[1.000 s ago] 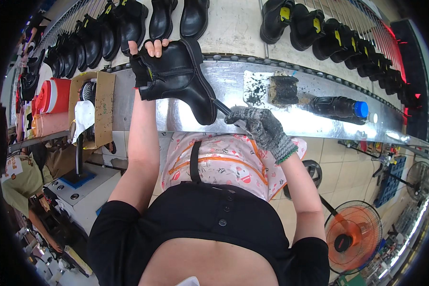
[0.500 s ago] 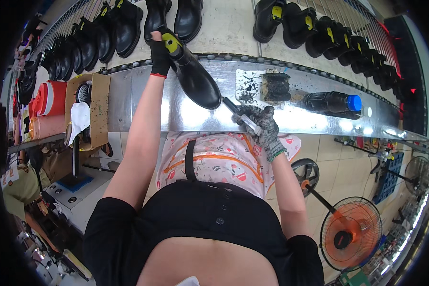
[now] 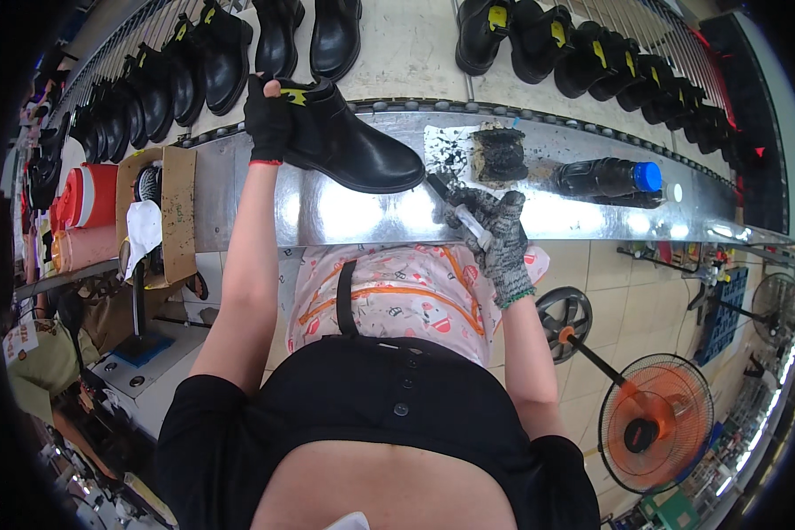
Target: Cleaning and applying liquid finish to the seams and soles of black leather boots on a conveyor belt.
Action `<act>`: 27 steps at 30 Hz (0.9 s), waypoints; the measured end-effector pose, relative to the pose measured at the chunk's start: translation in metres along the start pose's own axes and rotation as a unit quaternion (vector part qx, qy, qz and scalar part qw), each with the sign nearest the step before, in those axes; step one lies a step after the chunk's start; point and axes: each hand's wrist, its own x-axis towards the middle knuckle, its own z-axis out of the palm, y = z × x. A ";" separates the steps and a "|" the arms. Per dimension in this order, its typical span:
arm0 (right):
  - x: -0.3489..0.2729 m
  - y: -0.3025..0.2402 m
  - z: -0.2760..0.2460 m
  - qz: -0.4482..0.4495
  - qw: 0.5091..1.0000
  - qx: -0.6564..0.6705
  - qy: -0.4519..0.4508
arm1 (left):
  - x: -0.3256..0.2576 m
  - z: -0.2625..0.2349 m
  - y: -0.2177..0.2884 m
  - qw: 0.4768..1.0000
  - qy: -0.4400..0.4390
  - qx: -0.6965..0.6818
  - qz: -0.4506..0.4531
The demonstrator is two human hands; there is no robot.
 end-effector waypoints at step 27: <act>-0.020 -0.020 0.028 -0.165 0.932 -0.312 -0.085 | -0.146 -0.104 0.047 0.903 -0.303 -0.230 -0.199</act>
